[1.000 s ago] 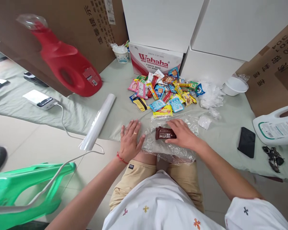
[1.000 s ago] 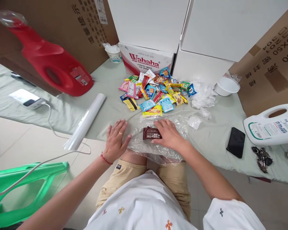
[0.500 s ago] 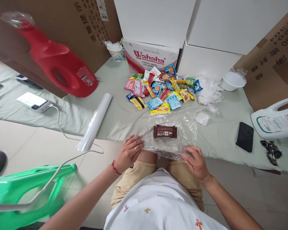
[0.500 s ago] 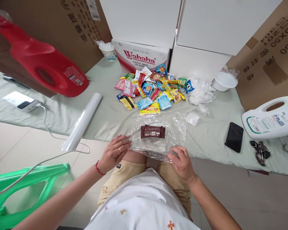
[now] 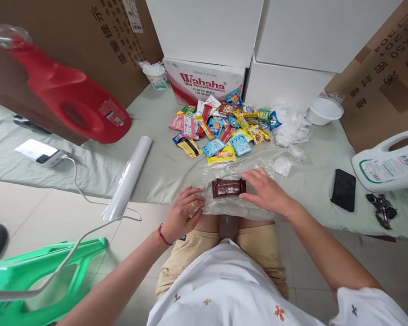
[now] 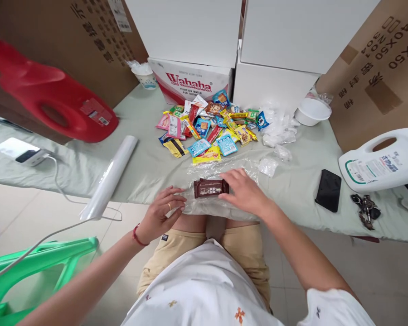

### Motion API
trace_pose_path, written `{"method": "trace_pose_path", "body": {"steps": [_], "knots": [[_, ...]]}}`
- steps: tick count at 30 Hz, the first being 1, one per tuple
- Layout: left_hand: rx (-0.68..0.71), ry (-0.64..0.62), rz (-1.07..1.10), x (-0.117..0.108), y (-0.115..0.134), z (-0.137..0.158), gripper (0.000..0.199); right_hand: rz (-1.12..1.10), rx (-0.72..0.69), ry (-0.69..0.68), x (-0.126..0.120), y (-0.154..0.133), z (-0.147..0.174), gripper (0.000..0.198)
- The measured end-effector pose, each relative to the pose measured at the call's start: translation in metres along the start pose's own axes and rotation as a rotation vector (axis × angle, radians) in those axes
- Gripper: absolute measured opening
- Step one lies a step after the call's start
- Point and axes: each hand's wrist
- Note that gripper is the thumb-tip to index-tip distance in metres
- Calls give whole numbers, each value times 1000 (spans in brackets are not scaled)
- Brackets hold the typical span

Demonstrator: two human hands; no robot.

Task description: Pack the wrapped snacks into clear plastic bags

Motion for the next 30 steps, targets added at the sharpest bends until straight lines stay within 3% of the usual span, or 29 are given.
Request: {"method": "trace_pose_path", "body": {"steps": [3,7,12,16,20,26,30], "knots": [[38,-28,-46,3,5,5,18,135,37,-217,5,-20,-40,63],[30,-107,-93,6,9,8,21,226,126,-364,11,-30,-62,51],[17,-180,-126,15,5,17,20,205,228,-286,14,-19,-52,47],[0,-190,-139,21,2,22,20,277,179,-258,21,-22,-43,53],[1,-181,-155,24,2,22,19,306,186,-284,25,-25,-43,40],[-18,-184,-154,28,2,23,21,141,183,-189,15,-3,-38,38],[-20,-184,-163,27,4,23,19,144,207,-142,19,7,-31,39]]}}
Point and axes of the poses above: each hand's wrist, its own z-axis away from the middle knuckle, its own x-axis out of the palm, y = z × x, and after that the axes turned 14 degrees about -y, right-handed
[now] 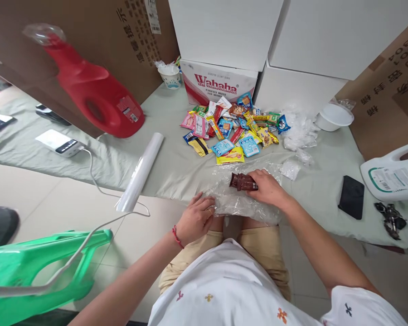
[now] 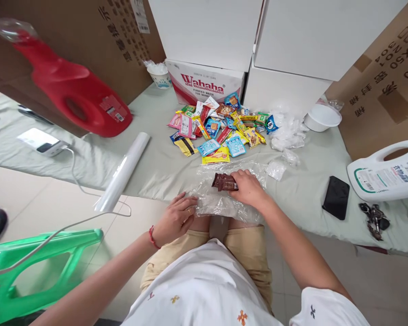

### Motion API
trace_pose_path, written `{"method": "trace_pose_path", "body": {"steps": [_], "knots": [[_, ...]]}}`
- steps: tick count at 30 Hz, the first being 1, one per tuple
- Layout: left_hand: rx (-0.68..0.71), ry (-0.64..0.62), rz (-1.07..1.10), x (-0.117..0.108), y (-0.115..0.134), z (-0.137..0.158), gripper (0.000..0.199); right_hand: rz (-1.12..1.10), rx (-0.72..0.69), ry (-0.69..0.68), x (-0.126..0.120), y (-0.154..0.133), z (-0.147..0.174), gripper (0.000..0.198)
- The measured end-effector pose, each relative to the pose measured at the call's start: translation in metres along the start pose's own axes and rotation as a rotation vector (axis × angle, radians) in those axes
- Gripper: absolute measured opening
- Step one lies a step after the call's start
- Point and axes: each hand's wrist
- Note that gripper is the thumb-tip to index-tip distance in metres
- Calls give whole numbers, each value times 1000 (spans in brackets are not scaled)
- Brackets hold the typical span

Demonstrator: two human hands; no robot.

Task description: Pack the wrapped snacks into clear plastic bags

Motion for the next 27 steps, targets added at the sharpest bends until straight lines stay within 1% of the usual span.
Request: {"method": "trace_pose_path", "body": {"steps": [2,4,5,7,10,11,13,14,15,17,18,20,22,25,27], "knots": [[1,-9,-6,-2,2,0,19,15,-1,-28,7,0,0,42],[8,-13,-11,-4,4,2,19,23,-23,-40,13,0,1,53],[16,-7,-13,-6,5,2,19,16,-47,-23,14,0,2,60],[37,29,-12,-10,7,4,19,-27,-110,64,13,1,11,71],[49,107,15,-18,12,5,19,-105,-203,262,14,-1,39,76],[45,131,31,-21,13,4,19,-111,-223,316,19,-3,51,80],[33,170,67,-27,15,3,18,-76,-229,375,34,-7,75,87],[27,187,87,-31,16,1,18,-45,-205,392,43,-8,85,82],[24,201,109,-34,15,0,17,-19,-167,410,53,-8,93,68],[23,214,156,-40,13,-4,15,-19,-94,445,64,-4,104,33],[22,213,181,-43,11,-7,14,-54,-80,461,64,0,107,24],[3,200,230,-49,6,-14,11,-167,-95,463,52,13,105,21],[-56,183,275,-54,0,-24,9,-298,-111,417,30,29,97,19],[-221,170,322,-58,-7,-43,15,-507,-79,312,-1,53,72,23],[-373,144,339,-58,-11,-56,21,-640,-31,235,-10,67,51,27]]}}
Point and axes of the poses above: each hand's wrist, its own z-axis away from the middle knuckle, its own x-axis out of the palm, y = z × x, and after that the axes turned 14 degrees about -y, right-handed
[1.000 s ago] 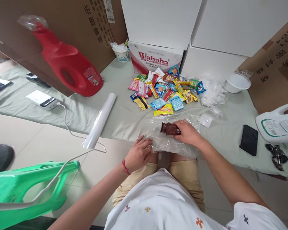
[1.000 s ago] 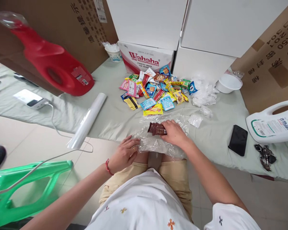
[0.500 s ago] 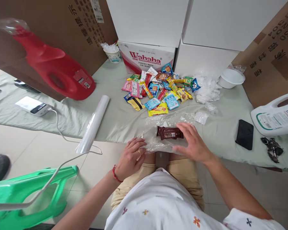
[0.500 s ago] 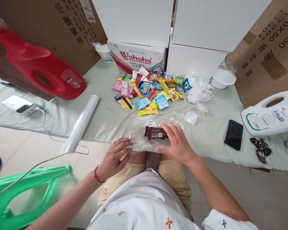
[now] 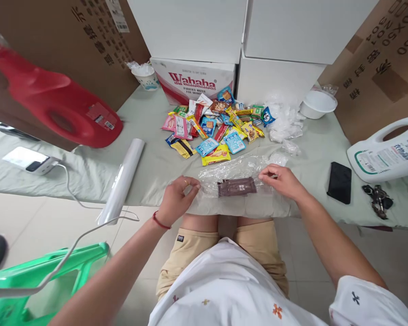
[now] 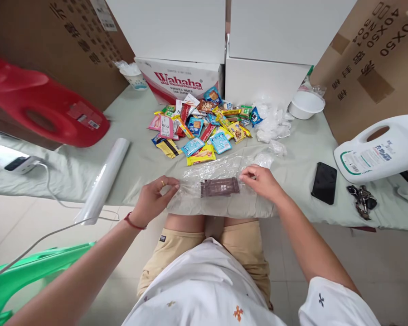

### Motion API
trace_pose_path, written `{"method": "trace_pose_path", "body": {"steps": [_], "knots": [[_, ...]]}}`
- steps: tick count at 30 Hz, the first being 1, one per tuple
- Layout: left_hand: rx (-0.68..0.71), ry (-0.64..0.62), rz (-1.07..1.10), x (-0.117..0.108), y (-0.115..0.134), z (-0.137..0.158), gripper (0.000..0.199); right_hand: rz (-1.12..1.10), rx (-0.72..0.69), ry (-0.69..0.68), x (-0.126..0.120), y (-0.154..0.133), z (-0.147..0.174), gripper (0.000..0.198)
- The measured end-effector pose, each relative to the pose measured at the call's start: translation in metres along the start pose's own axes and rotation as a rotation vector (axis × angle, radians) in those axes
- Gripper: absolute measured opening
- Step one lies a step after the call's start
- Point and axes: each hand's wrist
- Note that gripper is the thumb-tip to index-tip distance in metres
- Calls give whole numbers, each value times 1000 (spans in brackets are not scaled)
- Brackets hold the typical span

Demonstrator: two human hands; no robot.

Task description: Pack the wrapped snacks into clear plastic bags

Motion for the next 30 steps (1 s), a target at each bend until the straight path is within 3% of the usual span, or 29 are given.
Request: {"method": "trace_pose_path", "body": {"steps": [3,6,8,10,12,13,14,16,18,20,22,24,27,30], "knots": [[-207,-45,-24,5,-5,-16,23,-71,154,-72,1,15,-29,28],[-247,-40,-68,10,-16,-25,18,15,220,-86,10,27,-43,22],[-206,100,-132,10,-19,-27,19,83,208,-78,15,32,-44,19],[-124,367,-222,7,-10,-24,24,110,193,-78,19,36,-41,18],[36,612,-305,6,10,-19,27,113,184,-79,21,38,-38,17],[156,653,-339,8,23,-17,28,115,179,-77,21,38,-37,16],[300,612,-363,12,36,-15,31,117,174,-76,22,38,-36,15],[565,323,-426,28,57,-14,35,129,171,-94,21,36,-37,14],[526,77,-488,50,67,-18,36,193,196,-134,18,32,-37,12],[408,-51,-524,73,65,-23,36,348,251,-109,12,26,-39,13],[342,-87,-538,90,57,-26,39,525,254,0,4,16,-42,17],[342,-71,-548,99,49,-25,42,649,115,56,-2,4,-50,24],[370,-26,-556,102,46,-20,43,769,-239,-102,-3,-14,-74,31],[368,-14,-547,101,45,-17,44,807,-451,-308,8,-21,-109,34]]}}
Point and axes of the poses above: each hand's wrist, its own z-axis away from the middle knuckle, its own x-axis out of the palm, y = z × x, and after that the axes turned 14 degrees about -y, right-handed
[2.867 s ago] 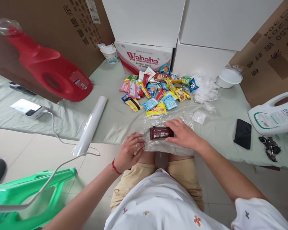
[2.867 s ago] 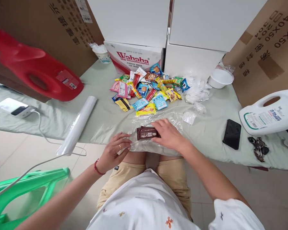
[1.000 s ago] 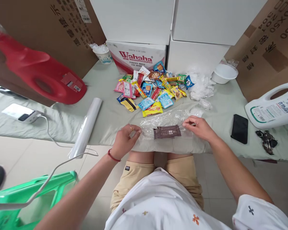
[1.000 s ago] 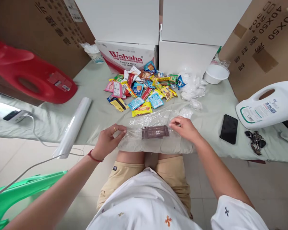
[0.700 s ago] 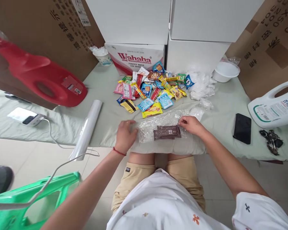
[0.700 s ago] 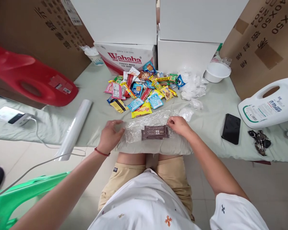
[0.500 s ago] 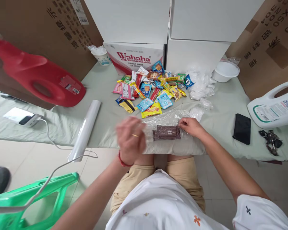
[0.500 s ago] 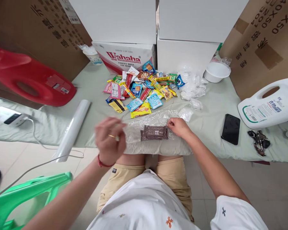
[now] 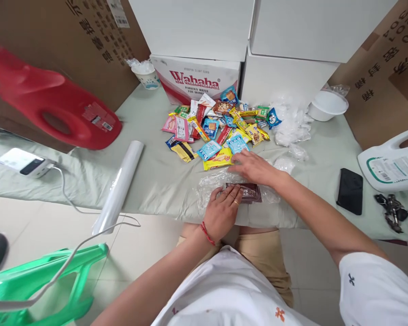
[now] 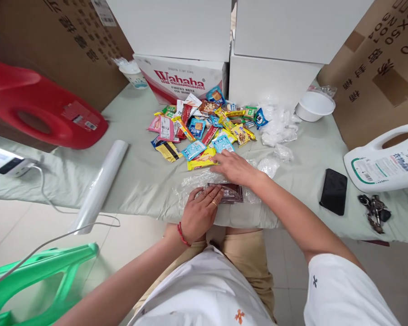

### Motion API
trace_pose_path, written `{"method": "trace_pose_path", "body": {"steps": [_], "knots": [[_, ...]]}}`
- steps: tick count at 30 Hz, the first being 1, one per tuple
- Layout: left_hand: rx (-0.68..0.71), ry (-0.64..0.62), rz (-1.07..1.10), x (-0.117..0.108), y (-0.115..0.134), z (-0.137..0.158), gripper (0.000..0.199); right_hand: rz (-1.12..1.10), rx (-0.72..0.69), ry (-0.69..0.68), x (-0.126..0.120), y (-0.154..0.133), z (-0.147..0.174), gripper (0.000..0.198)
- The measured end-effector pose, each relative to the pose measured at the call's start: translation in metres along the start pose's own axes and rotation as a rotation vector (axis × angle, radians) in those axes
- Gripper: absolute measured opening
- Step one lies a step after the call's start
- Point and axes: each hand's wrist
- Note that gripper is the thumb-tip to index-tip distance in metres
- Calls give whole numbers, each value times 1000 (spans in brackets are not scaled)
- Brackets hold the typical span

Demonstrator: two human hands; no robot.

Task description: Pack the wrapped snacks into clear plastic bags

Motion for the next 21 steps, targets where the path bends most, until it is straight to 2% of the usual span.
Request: {"method": "trace_pose_path", "body": {"steps": [3,5,6,9,13,17,19,21], "knots": [[1,6,19,2,-1,0,44,-111,-137,-100,7,13,-32,24],[2,7,34,4,-2,1,44,-200,-175,-108,10,23,-48,14],[1,6,43,5,-2,2,45,-242,-175,-89,11,27,-53,15],[-6,9,66,7,-3,3,46,-397,-98,6,9,40,-65,17],[-20,26,87,6,-4,2,45,-603,116,69,2,48,-66,23],[-23,6,110,4,-5,0,45,-499,168,171,-3,47,-51,39],[-27,-4,116,3,-5,-1,47,-386,169,105,-2,45,-44,54],[-35,-3,114,2,-4,-1,46,-299,192,14,1,43,-40,49]]}}
Point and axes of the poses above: each hand's wrist, its own z-axis away from the middle knuckle, its own x-axis out of the palm, y = z × x, and after that the axes turned 14 degrees about -y, right-handed
